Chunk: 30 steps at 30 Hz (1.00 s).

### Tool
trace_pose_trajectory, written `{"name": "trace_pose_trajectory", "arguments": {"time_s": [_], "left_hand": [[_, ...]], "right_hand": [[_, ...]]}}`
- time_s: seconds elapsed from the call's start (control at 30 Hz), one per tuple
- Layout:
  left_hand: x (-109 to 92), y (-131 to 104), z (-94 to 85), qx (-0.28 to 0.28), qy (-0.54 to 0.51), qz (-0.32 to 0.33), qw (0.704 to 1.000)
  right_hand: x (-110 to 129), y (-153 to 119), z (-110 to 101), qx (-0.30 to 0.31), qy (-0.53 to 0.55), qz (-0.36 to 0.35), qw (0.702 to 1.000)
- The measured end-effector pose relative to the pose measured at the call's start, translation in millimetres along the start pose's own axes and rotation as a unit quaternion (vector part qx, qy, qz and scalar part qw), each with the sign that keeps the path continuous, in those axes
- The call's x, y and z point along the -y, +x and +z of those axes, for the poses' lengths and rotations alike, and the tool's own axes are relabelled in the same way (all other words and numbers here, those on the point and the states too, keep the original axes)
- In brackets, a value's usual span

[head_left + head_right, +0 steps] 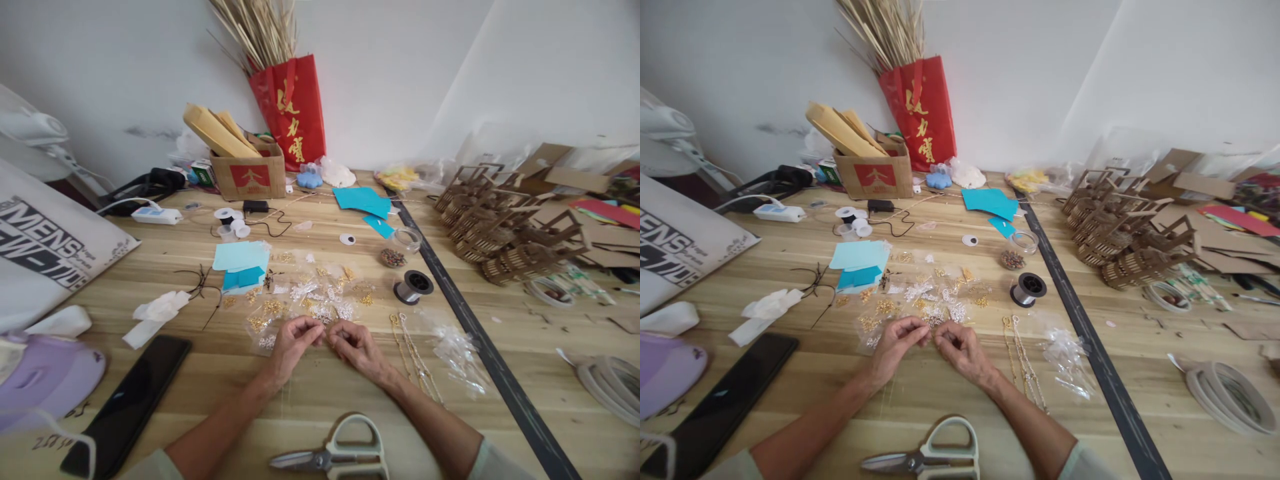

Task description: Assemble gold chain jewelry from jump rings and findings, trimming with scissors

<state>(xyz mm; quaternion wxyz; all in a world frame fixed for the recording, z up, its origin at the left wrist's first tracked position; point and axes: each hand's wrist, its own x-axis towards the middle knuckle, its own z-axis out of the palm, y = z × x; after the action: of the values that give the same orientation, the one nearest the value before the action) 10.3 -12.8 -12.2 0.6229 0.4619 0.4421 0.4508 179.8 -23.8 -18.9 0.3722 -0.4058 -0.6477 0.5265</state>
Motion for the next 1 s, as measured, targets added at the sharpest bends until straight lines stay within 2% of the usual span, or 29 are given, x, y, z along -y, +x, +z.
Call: {"name": "trace_pose_trajectory", "arguments": {"time_s": [0.7, 1.0], "left_hand": [[6.4, 1.8, -4.9, 0.038, -0.027, -0.002, 0.999], [3.2, 0.6, -2.6, 0.054, -0.022, -0.003, 0.998]], "right_hand": [[-3.8, -1.1, -0.5, 0.001, -0.032, -0.01, 0.999], [-3.8, -0.5, 0.0, 0.001, -0.024, -0.02, 0.999]]}}
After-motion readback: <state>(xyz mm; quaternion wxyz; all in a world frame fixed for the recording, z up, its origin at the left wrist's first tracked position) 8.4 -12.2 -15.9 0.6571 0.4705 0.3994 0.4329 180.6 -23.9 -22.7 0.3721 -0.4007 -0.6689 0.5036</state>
